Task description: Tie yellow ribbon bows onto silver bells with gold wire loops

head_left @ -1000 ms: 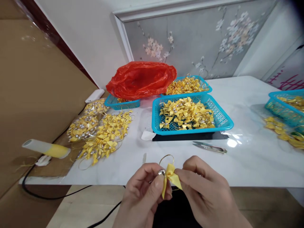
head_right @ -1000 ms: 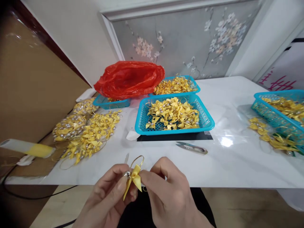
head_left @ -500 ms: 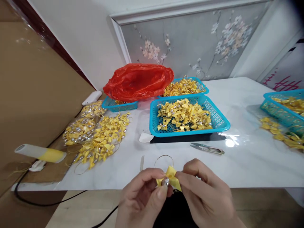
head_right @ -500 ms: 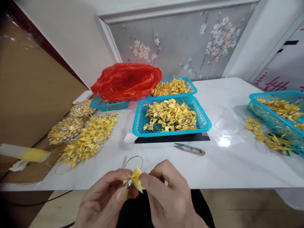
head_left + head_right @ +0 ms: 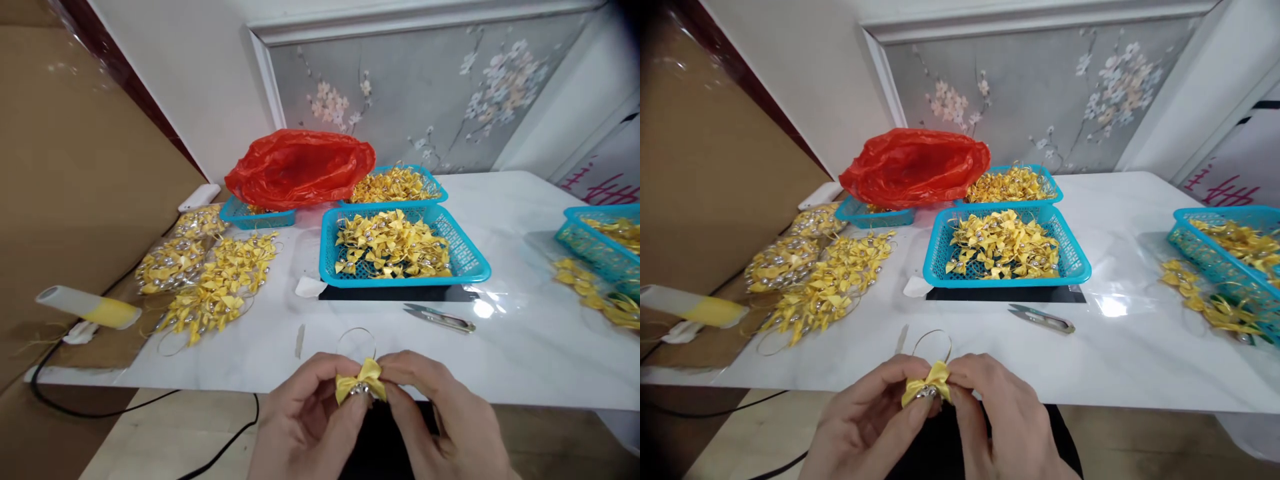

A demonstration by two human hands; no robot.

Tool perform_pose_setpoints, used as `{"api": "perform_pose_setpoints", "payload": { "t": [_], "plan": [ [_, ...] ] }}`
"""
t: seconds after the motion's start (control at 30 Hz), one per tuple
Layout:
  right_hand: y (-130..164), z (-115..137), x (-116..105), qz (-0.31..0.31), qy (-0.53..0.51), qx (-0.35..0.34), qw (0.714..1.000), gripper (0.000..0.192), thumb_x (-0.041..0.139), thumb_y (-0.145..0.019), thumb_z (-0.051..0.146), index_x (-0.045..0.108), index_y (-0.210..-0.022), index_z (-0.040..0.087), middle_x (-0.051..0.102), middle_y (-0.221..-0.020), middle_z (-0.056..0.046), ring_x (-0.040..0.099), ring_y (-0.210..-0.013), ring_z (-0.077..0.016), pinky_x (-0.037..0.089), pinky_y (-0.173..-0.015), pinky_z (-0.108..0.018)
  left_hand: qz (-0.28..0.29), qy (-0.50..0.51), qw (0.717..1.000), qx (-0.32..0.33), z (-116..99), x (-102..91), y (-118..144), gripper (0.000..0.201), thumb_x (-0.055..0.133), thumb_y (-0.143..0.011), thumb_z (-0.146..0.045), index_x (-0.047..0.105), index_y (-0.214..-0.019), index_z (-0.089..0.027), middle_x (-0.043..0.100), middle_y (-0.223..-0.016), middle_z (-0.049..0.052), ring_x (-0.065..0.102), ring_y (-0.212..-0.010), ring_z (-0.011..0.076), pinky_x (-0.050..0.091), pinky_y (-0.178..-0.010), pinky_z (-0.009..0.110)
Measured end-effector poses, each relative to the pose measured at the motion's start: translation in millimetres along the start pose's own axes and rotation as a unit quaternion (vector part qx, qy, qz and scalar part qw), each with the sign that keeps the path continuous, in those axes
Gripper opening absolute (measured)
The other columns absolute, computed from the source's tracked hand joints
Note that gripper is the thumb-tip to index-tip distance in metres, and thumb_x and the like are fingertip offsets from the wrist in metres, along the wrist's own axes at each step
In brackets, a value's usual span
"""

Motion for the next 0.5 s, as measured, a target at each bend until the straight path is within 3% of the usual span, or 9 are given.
{"api": "perform_pose_setpoints", "payload": {
  "t": [0.13, 0.27, 0.33, 0.4, 0.5],
  "plan": [
    [-7.0, 18.8, -5.0, -0.004, 0.092, -0.117, 0.989, 0.021, 0.056, -0.087, 0.007, 0.067, -0.095, 0.022, 0.07, -0.082, -0.006, 0.068, -0.075, -0.0182, 0.059, -0.061, -0.027, -0.04, -0.083, 0.994, 0.065, -2.8, -6.2, -1.6, 0.01, 0.081, -0.068, -0.019, 0.081, -0.077, -0.024, 0.074, -0.077, 0.003, 0.065, -0.067, 0.0168, 0.053, -0.058, 0.017],
    [-12.2, 33.9, 2.0, -0.02, 0.109, -0.178, 0.978, 0.027, 0.047, -0.091, 0.004, 0.068, -0.083, 0.018, 0.067, -0.073, -0.005, 0.063, -0.062, -0.0149, 0.054, -0.052, -0.025, -0.009, -0.154, 0.979, 0.135, -7.7, -6.9, -3.7, 0.021, 0.075, -0.071, -0.01, 0.082, -0.083, -0.026, 0.075, -0.078, 0.004, 0.07, -0.07, 0.0198, 0.055, -0.061, 0.02],
    [-15.0, 37.9, 10.4, 0.009, 0.113, -0.199, 0.973, 0.031, 0.042, -0.095, 0.005, 0.068, -0.081, 0.015, 0.069, -0.074, -0.007, 0.062, -0.062, -0.0154, 0.054, -0.053, -0.026, 0.014, -0.177, 0.971, 0.159, -9.8, -6.0, -4.5, 0.026, 0.074, -0.07, -0.007, 0.083, -0.086, -0.026, 0.077, -0.08, 0.004, 0.071, -0.071, 0.0203, 0.056, -0.065, 0.021],
    [-17.7, 40.3, 17.3, 0.035, 0.135, -0.22, 0.966, 0.033, 0.038, -0.096, 0.005, 0.067, -0.082, 0.013, 0.069, -0.075, -0.009, 0.063, -0.065, -0.0176, 0.055, -0.055, -0.029, 0.024, -0.174, 0.973, 0.152, -9.4, -5.9, -6.6, 0.027, 0.074, -0.071, -0.007, 0.083, -0.088, -0.027, 0.078, -0.081, 0.004, 0.071, -0.07, 0.0198, 0.057, -0.065, 0.021],
    [-16.9, 45.0, 16.3, 0.005, 0.107, -0.254, 0.961, 0.022, 0.045, -0.094, 0.005, 0.064, -0.086, 0.013, 0.07, -0.079, -0.009, 0.067, -0.08, -0.0213, 0.056, -0.062, -0.031, 0.006, -0.141, 0.982, 0.123, -8.2, -7.5, -12.5, 0.022, 0.074, -0.069, -0.008, 0.082, -0.083, -0.023, 0.076, -0.075, 0.004, 0.069, -0.065, 0.0191, 0.057, -0.061, 0.022]
  ]
}}
Point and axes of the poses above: each hand's wrist, its own y-axis away from the middle knuckle, its own x-axis out of the palm, z = x × y, the point moved 6 cm from there along -y, towards the middle knuckle
